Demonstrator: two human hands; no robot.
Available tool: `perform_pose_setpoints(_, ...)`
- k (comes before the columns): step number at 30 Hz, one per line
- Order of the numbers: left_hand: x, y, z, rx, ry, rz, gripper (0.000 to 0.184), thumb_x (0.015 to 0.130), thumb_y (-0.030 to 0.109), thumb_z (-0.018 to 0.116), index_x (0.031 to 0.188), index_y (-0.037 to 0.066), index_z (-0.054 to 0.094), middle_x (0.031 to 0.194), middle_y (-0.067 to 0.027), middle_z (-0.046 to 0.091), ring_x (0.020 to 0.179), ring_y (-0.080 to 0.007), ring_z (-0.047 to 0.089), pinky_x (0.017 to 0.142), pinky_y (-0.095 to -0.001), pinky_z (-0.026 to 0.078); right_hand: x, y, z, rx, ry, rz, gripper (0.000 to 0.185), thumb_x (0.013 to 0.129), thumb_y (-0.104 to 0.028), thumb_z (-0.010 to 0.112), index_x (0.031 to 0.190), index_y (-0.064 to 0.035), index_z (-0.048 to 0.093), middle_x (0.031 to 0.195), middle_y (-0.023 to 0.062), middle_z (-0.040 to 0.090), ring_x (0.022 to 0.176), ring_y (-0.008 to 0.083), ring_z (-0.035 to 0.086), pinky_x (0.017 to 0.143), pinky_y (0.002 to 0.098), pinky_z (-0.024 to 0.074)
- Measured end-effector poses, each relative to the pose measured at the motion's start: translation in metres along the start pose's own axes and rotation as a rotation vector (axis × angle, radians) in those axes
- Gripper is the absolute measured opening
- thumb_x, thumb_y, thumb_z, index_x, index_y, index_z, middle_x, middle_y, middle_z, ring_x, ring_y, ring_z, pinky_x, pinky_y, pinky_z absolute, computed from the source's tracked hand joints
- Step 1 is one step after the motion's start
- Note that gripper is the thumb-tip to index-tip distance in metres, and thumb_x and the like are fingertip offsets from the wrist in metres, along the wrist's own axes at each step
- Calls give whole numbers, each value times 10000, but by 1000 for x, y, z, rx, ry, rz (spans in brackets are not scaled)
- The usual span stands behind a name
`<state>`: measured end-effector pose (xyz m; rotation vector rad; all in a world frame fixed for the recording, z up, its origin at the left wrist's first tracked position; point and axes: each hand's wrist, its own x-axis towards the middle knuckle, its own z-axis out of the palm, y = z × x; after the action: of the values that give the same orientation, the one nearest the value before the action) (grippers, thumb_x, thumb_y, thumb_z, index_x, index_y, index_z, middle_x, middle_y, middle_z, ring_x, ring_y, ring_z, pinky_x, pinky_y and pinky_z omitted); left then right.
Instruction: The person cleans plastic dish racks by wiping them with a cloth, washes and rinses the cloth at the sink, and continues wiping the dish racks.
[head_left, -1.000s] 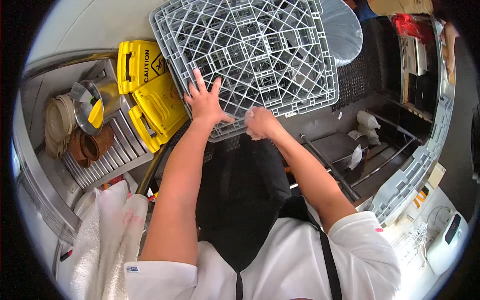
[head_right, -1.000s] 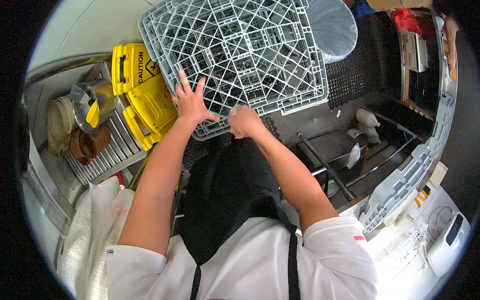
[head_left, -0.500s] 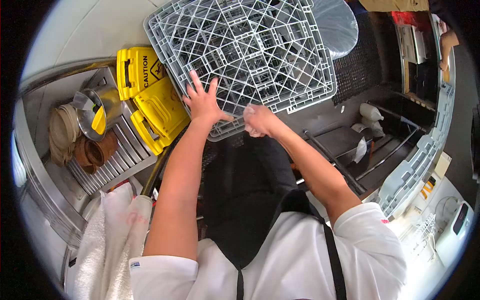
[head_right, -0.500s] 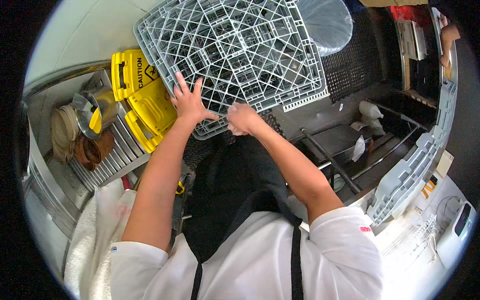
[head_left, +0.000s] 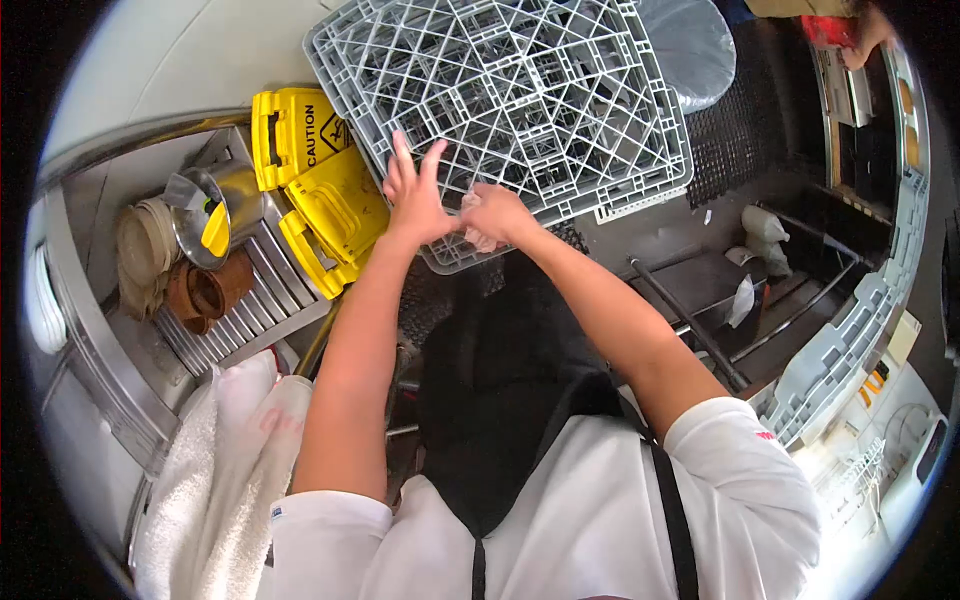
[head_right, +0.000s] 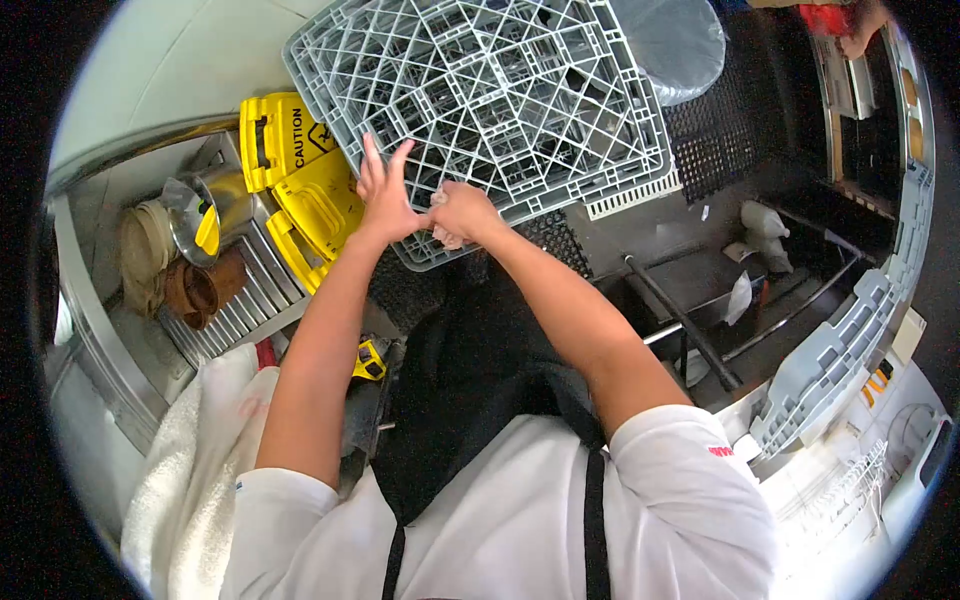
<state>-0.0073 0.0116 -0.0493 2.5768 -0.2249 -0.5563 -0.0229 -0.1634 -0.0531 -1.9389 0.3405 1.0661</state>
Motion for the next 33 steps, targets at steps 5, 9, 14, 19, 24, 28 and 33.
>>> perform_pose_setpoints(5, -26, -11, 14, 208, -98, -215, 1491, 596, 499, 957, 1650, 121, -28, 1703, -246, -109, 1566, -480, -37, 1208, -672, 87, -7, 4, 13, -224, 153, -81, 503, 826, -288, 690, 1258, -45, 599, 1048, 280, 717, 994, 457, 699, 891, 513, 560)
perform_pose_setpoints(9, -30, 0, 4, 170, -35, -382, 1517, 588, 538, 950, 1644, 95, -45, 1675, -321, -80, 1551, -517, -42, 1206, -690, 70, -54, -23, 3, -302, 305, -119, 738, 850, -203, 680, 1497, -109, 337, 1007, 313, 705, 957, 485, 695, 855, 559, 549)
perform_pose_setpoints(14, -27, 3, 31, 25, -125, -524, 1499, 687, 509, 914, 1616, 91, -185, 1659, -318, -180, 1546, -523, -26, 1197, -696, 137, -35, -24, 15, -295, 363, -291, 681, 845, -202, 717, 1405, -112, 340, 963, 297, 711, 917, 502, 691, 815, 554, 555)
perform_pose_setpoints(19, -19, 3, 16, -93, -265, -545, 1525, 705, 403, 932, 1585, 157, -289, 1660, -282, -229, 1528, -550, 37, 1184, -699, 198, -21, -31, 11, -507, 320, -292, 259, 914, -237, 655, 1134, -117, 590, 938, 203, 743, 868, 426, 717, 773, 528, 558)
perform_pose_setpoints(24, -21, 7, 5, -79, -300, -535, 1541, 683, 342, 953, 1591, 195, -284, 1677, -268, -188, 1530, -544, 64, 1175, -711, 214, -13, -36, 33, -270, 485, -272, 286, 948, -261, 674, 1167, -88, 613, 933, 201, 748, 882, 404, 731, 788, 489, 573)
perform_pose_setpoints(28, -21, 3, 11, -51, -270, -518, 1546, 660, 342, 964, 1608, 189, -247, 1682, -277, -150, 1526, -554, 86, 1168, -721, 221, -29, -52, 35, -39, 545, -294, 345, 950, -224, 696, 1219, -41, 583, 947, 210, 749, 905, 417, 736, 804, 475, 578)
perform_pose_setpoints(33, -23, 4, 4, -104, -303, -516, 1572, 629, 369, 981, 1614, 190, -231, 1685, -276, -132, 1526, -550, 92, 1164, -730, 230, -16, -23, 15, -131, 487, -339, 341, 917, -202, 768, 1184, -57, 612, 999, 173, 751, 891, 243, 731, 793, 357, 559)
